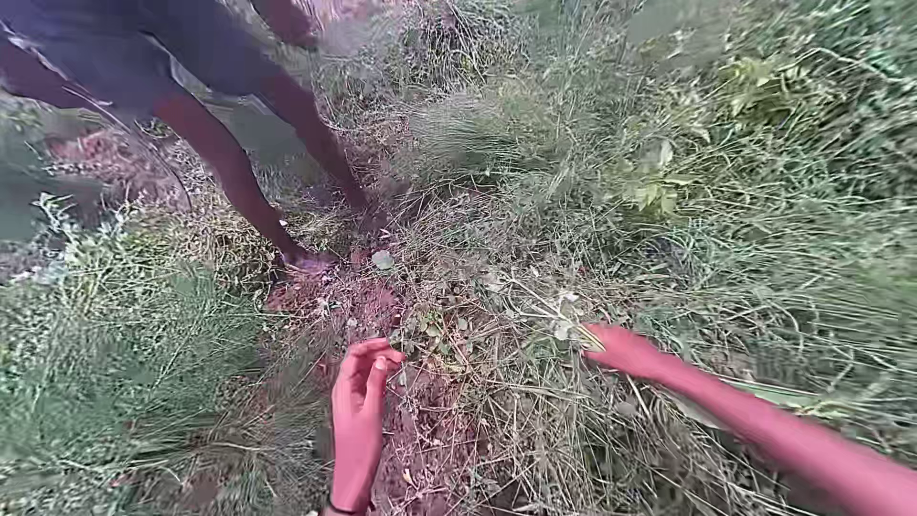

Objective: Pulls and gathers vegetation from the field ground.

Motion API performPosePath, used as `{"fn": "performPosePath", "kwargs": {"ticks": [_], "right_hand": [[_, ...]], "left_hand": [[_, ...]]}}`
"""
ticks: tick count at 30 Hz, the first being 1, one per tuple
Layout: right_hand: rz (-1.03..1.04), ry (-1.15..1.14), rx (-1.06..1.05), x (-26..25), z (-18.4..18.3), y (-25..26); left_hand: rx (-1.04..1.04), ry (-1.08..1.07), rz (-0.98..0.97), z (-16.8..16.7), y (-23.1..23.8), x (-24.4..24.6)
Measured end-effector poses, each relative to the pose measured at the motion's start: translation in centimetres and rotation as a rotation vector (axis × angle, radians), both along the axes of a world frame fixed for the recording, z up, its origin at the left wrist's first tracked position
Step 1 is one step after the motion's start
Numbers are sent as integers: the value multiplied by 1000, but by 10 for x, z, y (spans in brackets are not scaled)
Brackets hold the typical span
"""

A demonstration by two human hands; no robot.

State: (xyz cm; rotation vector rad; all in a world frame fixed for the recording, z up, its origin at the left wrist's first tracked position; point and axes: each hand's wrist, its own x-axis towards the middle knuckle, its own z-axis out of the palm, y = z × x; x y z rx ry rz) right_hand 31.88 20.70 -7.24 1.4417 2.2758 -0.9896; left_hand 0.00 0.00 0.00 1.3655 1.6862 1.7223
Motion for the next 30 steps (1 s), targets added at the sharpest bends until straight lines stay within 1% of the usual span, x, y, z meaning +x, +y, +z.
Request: {"fn": "performPosePath", "kwargs": {"ticks": [2,3,4,5,6,7,10,14,19,25,27,30], "right_hand": [[-42,-17,-8,9,-3,-4],[-57,-12,-9,11,-4,-5],[-65,-13,-8,11,-5,-5],[-66,-19,-9,9,-5,-6],[-60,-32,-13,7,-5,-8],[-54,-40,-8,6,-5,-10],[-73,-30,7,6,-8,-14],[-138,16,-9,12,-13,-26],[-171,55,-16,14,-15,-40],[-141,37,4,13,-16,-41],[-137,33,11,14,-17,-43],[-142,36,26,18,-18,-45]], "left_hand": [[-491,-393,-34,-78,22,6],[-664,-558,-12,-111,29,14],[-775,-662,-1,-136,35,23],[-832,-700,-6,-152,38,33],[-855,-715,-22,-160,39,42],[-861,-716,-27,-162,42,50],[-890,-737,47,-161,55,64],[-891,-739,48,-168,62,59],[-728,-749,57,-152,62,51],[-568,-954,323,-139,58,19],[-514,-1005,310,-135,58,8],[-424,-1083,214,-134,50,-2]]}}
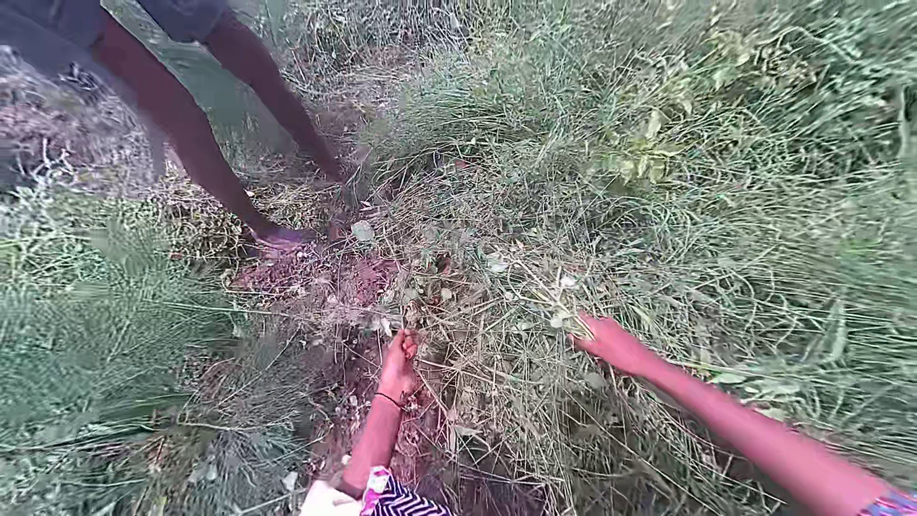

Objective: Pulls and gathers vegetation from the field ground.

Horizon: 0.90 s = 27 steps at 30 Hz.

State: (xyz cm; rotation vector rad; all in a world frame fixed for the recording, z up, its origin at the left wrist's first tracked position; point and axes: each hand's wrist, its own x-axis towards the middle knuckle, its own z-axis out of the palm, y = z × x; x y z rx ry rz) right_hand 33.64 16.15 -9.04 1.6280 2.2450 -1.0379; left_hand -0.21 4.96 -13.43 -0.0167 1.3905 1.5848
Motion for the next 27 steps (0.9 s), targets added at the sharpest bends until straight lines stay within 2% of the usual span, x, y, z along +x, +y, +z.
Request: {"fn": "performPosePath", "kwargs": {"ticks": [5,9,13,19,22,25,27], "right_hand": [[5,-2,-1,4,-2,-1],[11,-18,-1,4,-2,-2],[11,-14,2,7,-6,-1],[1,-27,-25,4,-13,-1],[-8,-38,-42,3,-16,1],[-32,-47,-54,5,-18,3],[-24,-42,-46,5,-24,5]], "left_hand": [[-15,-26,46,7,-28,8],[3,-108,109,23,-35,13],[51,-204,171,25,-45,20],[56,-237,211,31,-63,25],[36,-222,180,43,-75,38],[44,-146,54,53,-111,67],[48,-104,47,53,-128,69]]}}
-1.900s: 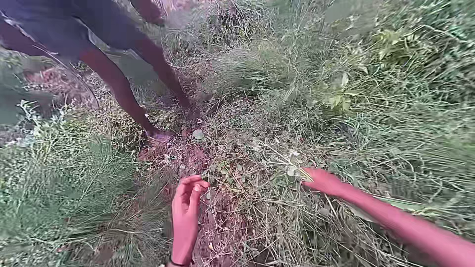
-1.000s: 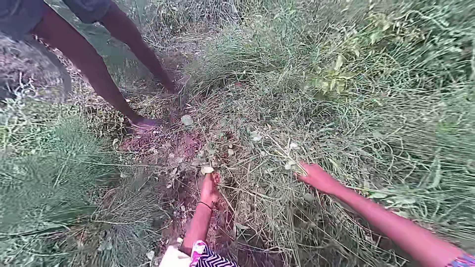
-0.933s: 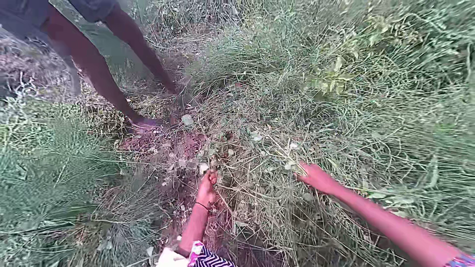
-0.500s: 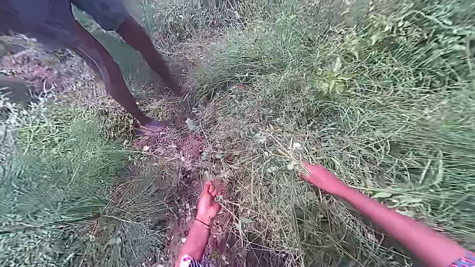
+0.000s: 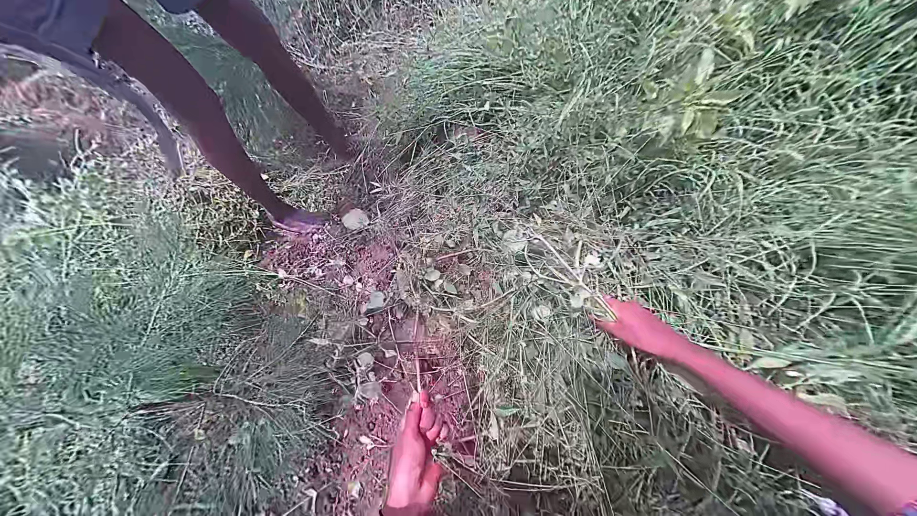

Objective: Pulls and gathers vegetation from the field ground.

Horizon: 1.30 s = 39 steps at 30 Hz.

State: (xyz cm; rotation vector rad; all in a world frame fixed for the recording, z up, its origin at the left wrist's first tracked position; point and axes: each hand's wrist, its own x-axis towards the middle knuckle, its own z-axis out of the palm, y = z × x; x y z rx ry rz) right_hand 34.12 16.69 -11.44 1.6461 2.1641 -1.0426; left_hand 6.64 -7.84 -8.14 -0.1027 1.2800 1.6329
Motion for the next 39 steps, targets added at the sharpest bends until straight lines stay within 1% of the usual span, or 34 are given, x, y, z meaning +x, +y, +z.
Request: {"fn": "performPosePath", "kwargs": {"ticks": [2,4,7,9,10,12,14,15,17,18,20,21,23,24,25,26,28,29,30,32,34,36,39], "right_hand": [[3,35,-2,-8,-5,-4],[-78,130,-13,-20,1,-10],[-310,378,-101,-46,16,-29],[-397,518,-188,-60,24,-44],[-388,540,-221,-65,29,-47],[-286,481,-281,-73,38,-52],[-168,457,-353,-76,42,-57],[-115,471,-375,-76,40,-57],[-49,490,-390,-73,35,-53],[-38,462,-407,-72,36,-51],[-59,373,-425,-71,40,-51],[-96,366,-419,-70,41,-51],[-220,423,-376,-67,44,-53],[-298,467,-337,-64,46,-53],[-368,504,-296,-60,49,-49],[-422,522,-257,-55,50,-46],[-479,520,-195,-45,47,-42],[-486,515,-180,-41,44,-42],[-485,508,-172,-39,41,-42],[-475,485,-175,-39,38,-46],[-473,461,-185,-40,39,-48],[-483,470,-186,-37,41,-46],[-502,468,-195,-29,39,-49]], "left_hand": [[7,44,15,0,-10,-7],[39,73,-54,1,-10,-4],[154,160,-335,-4,3,15],[211,262,-549,-9,12,31],[234,318,-653,-11,21,40],[244,457,-878,-13,40,59],[204,569,-1091,-11,55,79],[164,608,-1166,-8,61,88],[108,690,-1227,-9,70,100],[93,721,-1250,-9,74,103],[100,750,-1312,-9,77,103],[133,762,-1332,-9,77,100],[242,789,-1319,-11,75,87],[278,799,-1275,-11,74,76],[280,811,-1188,-14,73,61],[229,824,-1069,-17,74,44],[18,861,-792,-31,80,5],[-88,887,-669,-44,87,-15],[-177,888,-598,-60,94,-33],[-313,808,-606,-93,110,-60],[-363,766,-641,-116,123,-66],[-368,755,-623,-123,136,-62],[-361,684,-574,-126,147,-59]]}}
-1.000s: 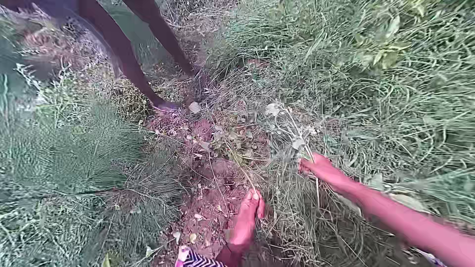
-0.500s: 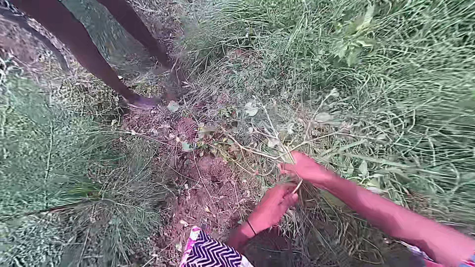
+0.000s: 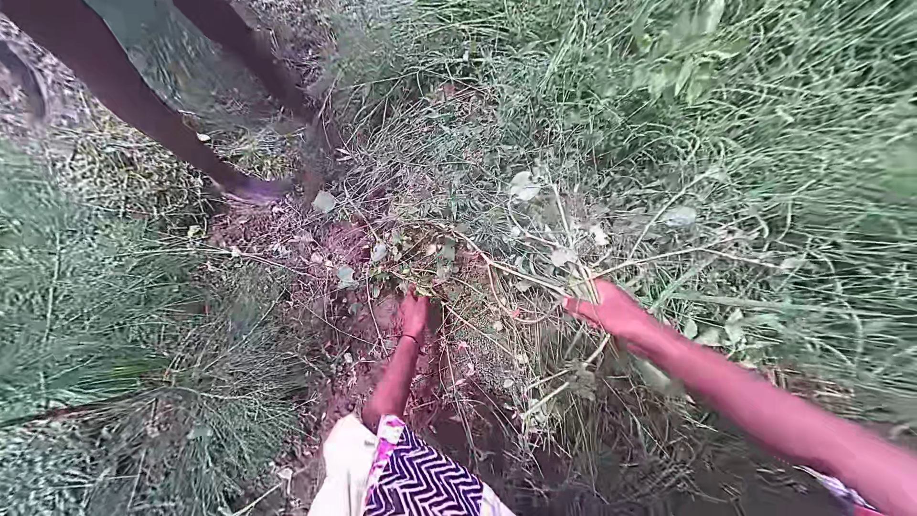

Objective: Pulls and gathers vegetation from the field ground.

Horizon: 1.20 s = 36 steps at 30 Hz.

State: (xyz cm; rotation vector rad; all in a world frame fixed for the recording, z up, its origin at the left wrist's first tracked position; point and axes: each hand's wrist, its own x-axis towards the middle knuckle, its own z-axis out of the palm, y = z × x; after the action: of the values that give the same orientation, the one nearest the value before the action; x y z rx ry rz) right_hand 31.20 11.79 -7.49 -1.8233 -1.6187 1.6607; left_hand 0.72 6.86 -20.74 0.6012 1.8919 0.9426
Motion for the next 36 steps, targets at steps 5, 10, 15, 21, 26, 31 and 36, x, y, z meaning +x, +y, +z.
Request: {"fn": "performPosePath", "kwargs": {"ticks": [5,10,15,21,26,31,36], "right_hand": [[4,-1,5,11,-2,-1],[18,-13,-28,7,-1,0],[14,5,-37,6,-3,0],[9,37,-8,3,-1,0],[-10,86,110,-21,-2,5],[92,-12,129,-45,-4,2],[197,201,54,-62,-22,-8]], "left_hand": [[48,-131,183,-9,17,-3],[11,-227,185,-4,15,-5],[122,-287,274,-4,8,-4],[294,-312,313,34,0,12],[435,-464,247,83,-3,41],[473,-455,143,116,-13,69],[598,-439,-21,120,-28,91]]}}
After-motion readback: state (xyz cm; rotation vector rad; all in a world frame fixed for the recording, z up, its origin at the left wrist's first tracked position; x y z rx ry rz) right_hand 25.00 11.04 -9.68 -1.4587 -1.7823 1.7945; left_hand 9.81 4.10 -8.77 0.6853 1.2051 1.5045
